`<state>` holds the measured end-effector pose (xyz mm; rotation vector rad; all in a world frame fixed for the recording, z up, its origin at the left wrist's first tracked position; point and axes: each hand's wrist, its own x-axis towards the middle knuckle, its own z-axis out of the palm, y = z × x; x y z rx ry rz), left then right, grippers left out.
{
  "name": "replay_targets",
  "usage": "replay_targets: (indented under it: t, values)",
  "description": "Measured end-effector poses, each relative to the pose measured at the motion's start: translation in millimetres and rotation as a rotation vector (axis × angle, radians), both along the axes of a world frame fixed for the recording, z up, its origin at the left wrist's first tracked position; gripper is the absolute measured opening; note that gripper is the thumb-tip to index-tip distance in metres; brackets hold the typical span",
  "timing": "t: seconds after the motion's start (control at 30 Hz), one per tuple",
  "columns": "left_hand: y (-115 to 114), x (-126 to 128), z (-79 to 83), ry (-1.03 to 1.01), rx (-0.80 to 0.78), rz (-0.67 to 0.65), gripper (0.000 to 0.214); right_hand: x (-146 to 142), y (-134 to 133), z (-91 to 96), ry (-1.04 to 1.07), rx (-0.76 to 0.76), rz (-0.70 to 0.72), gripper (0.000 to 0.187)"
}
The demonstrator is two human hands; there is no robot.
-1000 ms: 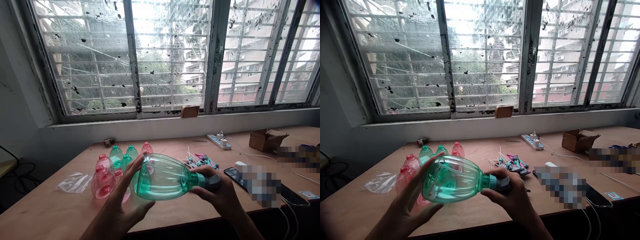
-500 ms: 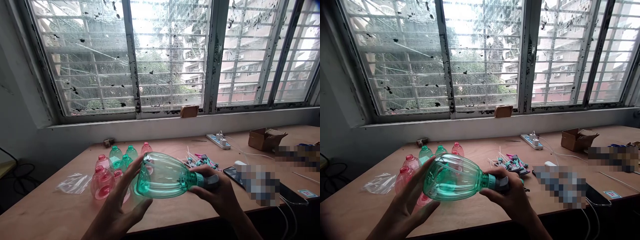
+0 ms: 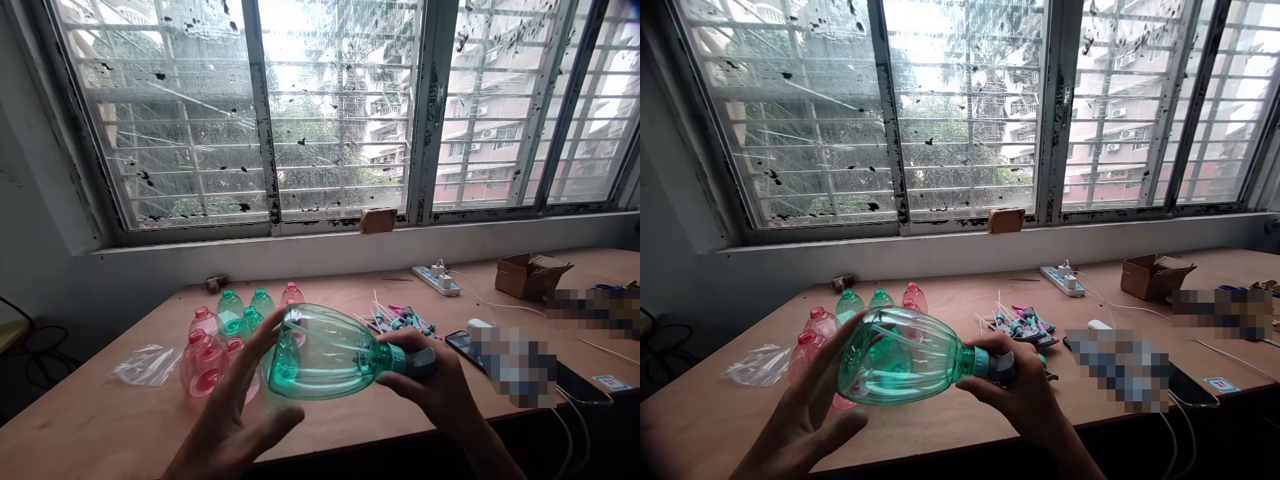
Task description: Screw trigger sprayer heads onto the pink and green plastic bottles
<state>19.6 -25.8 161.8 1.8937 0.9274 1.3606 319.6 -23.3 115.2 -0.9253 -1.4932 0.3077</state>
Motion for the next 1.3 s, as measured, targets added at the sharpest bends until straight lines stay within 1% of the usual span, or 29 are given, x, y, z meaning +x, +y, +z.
replay_targets:
  t: [0.1,0.17,0.23,0.33,0.43,0.5,0.6,0.67,0.73,0.8,0.93,1.03,1.13,1.2,1.27,1.3]
  values:
    - [8.2,-4.0,-0.1,0.000,0.000,0.002,0.081,0.3,1.6,-1.3,0.004,0.006,0.007,0.035]
    - [12.6,-5.9,0.0,0.026,0.030,-0.020,0.079,0.5,2.2,-1.2,0.009,0.003,0.000,0.035]
    - [12.6,-5.8,0.3,0.063,0.074,-0.041,0.080,0.6,2.5,-0.7,0.005,0.012,0.003,0.036]
    - [6.0,-3.4,0.5,0.094,0.096,-0.023,0.075,0.1,2.0,-0.2,0.001,0.016,0.005,0.040]
    - [2.1,-2.9,-1.2,0.084,0.072,-0.025,0.074,-0.9,1.2,-1.1,-0.011,0.010,-0.023,0.047]
    - [4.5,-3.6,-2.6,0.065,0.073,-0.065,0.079,-1.2,1.2,-2.1,-0.015,0.012,-0.029,0.049]
    - [11.4,-2.3,-2.6,0.004,0.115,-0.100,0.077,-0.5,2.6,-3.4,-0.003,0.026,-0.002,0.044]
    - [13.4,1.4,-0.8,-0.028,0.167,-0.073,0.072,0.3,3.8,-4.1,0.000,0.040,0.017,0.040]
    - [11.8,6.3,1.4,-0.039,0.206,-0.050,0.068,1.0,4.4,-4.6,0.000,0.052,0.005,0.039]
    - [8.3,10.6,2.6,-0.030,0.217,-0.044,0.066,1.2,4.2,-4.9,0.000,0.053,-0.003,0.040]
    - [3.6,13.0,-0.1,-0.008,0.260,-0.015,0.065,0.5,1.5,-4.5,0.002,0.031,-0.016,0.042]
    - [2.8,10.7,-1.6,-0.034,0.303,-0.044,0.065,-0.1,-0.7,-4.1,0.003,0.019,-0.066,0.047]
    - [2.7,6.6,2.0,0.000,0.281,-0.079,0.073,-0.4,-1.8,-4.4,0.029,-0.014,-0.017,0.050]
    - [3.7,3.8,5.9,0.049,0.274,-0.128,0.076,-0.5,-2.0,-4.8,0.046,-0.025,0.024,0.050]
    - [5.6,1.8,8.7,0.069,0.284,-0.150,0.076,-0.6,-2.3,-4.9,0.051,-0.019,0.024,0.050]
    - [6.6,1.3,9.4,0.071,0.291,-0.134,0.074,-0.7,-2.5,-4.6,0.053,-0.016,0.015,0.050]
